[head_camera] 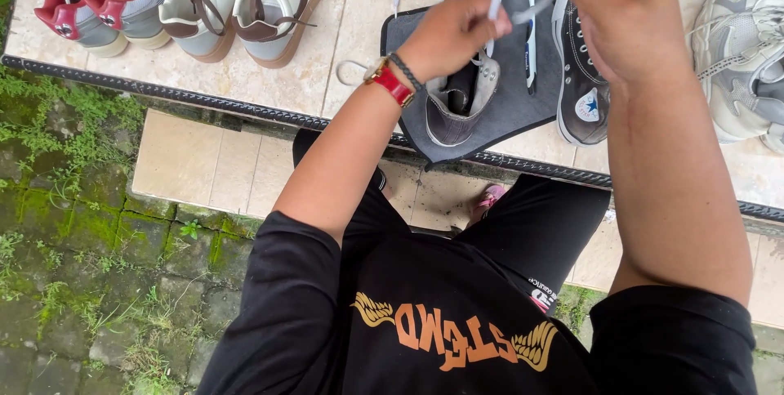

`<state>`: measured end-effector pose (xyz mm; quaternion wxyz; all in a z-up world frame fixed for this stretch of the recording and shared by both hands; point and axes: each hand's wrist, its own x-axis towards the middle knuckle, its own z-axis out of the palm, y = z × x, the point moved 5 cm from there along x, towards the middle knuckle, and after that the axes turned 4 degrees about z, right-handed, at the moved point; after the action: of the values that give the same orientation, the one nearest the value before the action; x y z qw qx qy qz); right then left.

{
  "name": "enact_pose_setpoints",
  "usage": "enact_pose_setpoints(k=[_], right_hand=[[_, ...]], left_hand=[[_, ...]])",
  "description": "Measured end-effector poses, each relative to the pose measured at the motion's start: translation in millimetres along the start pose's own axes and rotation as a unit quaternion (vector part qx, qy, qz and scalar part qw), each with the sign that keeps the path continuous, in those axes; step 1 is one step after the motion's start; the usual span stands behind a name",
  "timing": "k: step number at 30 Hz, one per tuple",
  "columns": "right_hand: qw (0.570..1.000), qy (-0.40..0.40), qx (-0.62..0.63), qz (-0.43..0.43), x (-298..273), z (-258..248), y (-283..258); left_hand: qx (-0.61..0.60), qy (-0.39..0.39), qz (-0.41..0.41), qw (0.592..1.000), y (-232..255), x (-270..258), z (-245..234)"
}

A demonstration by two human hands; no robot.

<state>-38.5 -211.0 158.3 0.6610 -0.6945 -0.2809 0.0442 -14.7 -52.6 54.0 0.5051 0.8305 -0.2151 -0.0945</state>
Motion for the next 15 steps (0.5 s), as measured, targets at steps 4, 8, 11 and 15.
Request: enact_pose_setpoints(k=[4, 8, 11, 15], right_hand=[[0.991, 0.083, -0.103, -0.018, -16.4, 0.0, 18.1], [0.969, 0.111, -0.170, 0.143, -31.9, 23.1, 50.3], [0.952, 0.068, -0.163, 0.251, -43.7, 35.1, 89.2], [0.948, 0.080, -0.121, 0.282, -56.0, 26.3, 112.3]], left_hand=[[-0.096, 0.105, 0.029, 0.989, -20.9, -4.7, -33.6], [-0.095, 0.143, -0.083, 0.982, -34.3, -22.9, -42.0], [0.039, 0.055, -0.145, 0.987, -34.1, -35.0, -29.2], [0.093, 0.018, -0.144, 0.985, -68.3, -37.4, -16.5]])
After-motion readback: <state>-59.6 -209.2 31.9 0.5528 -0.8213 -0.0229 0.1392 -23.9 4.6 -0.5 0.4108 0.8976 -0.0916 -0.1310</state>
